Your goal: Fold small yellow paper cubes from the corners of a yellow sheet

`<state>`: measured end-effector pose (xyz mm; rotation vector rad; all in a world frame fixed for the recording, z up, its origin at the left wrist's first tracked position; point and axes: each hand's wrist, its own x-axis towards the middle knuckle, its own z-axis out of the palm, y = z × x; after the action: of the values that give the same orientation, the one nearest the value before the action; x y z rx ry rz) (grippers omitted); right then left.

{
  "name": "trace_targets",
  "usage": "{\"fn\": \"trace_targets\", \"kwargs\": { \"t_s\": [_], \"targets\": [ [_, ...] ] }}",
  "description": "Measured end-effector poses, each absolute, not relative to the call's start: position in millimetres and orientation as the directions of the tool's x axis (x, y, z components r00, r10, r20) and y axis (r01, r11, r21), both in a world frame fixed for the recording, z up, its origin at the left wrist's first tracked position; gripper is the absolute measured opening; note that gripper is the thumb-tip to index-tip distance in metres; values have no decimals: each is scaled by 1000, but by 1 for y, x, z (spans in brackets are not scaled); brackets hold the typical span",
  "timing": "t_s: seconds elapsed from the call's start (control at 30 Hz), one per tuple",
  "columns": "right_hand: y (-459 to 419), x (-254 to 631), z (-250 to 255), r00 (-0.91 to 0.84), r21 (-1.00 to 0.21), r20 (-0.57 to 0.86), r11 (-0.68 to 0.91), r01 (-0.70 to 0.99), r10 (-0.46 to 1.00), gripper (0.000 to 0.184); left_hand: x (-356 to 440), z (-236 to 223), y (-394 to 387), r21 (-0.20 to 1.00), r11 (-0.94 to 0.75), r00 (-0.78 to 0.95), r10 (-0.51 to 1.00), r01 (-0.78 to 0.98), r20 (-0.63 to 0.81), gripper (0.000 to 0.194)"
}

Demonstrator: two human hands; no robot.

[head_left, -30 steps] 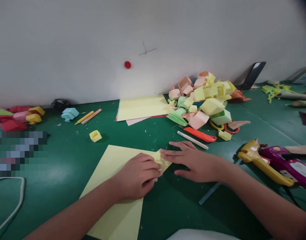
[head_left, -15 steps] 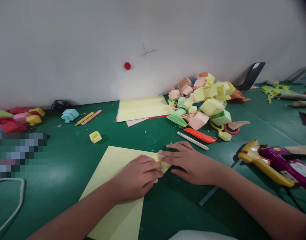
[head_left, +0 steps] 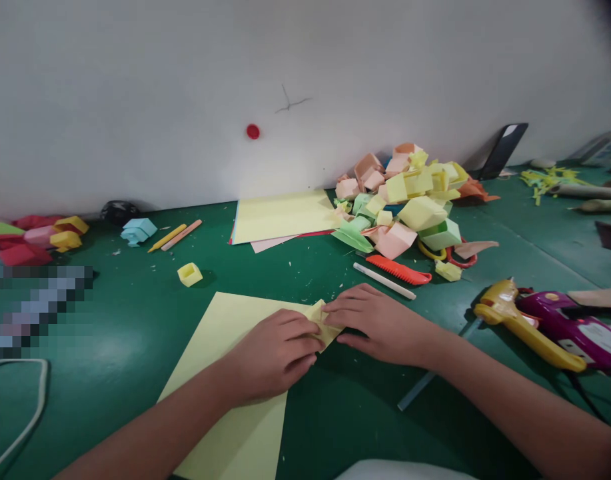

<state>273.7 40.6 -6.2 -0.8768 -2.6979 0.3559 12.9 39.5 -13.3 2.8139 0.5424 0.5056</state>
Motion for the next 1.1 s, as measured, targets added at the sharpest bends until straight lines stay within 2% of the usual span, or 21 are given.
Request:
{"fn": "trace_targets", "kwargs": {
  "t_s": [0.1,0.47,0.7,0.83,1.0,1.1],
  "targets": [
    [41,272,-7,-778,-309,201,792,526,595,19,13,-15,40,292,-907,876,387,304,287,18],
    [34,263,-5,-750,-292,165,758,584,641,15,15,-16,41,345,-868,858,450,356,246,12],
    [29,262,0,-724,-293,154,731,616,672,24,15,-15,39,244,-903,855,418,354,307,21],
    [30,262,-1,-723,-278,173,737,616,669,23,15,-13,37,230,-904,844,420,359,333,25],
    [30,260,-5,-715,-258,243,754,604,656,23,13,-14,39,312,-869,822,476,384,313,21],
    [29,259,-8,-707,-295,246,746,597,664,24,13,-16,41,387,-828,789,531,405,309,18]
  ]
}}
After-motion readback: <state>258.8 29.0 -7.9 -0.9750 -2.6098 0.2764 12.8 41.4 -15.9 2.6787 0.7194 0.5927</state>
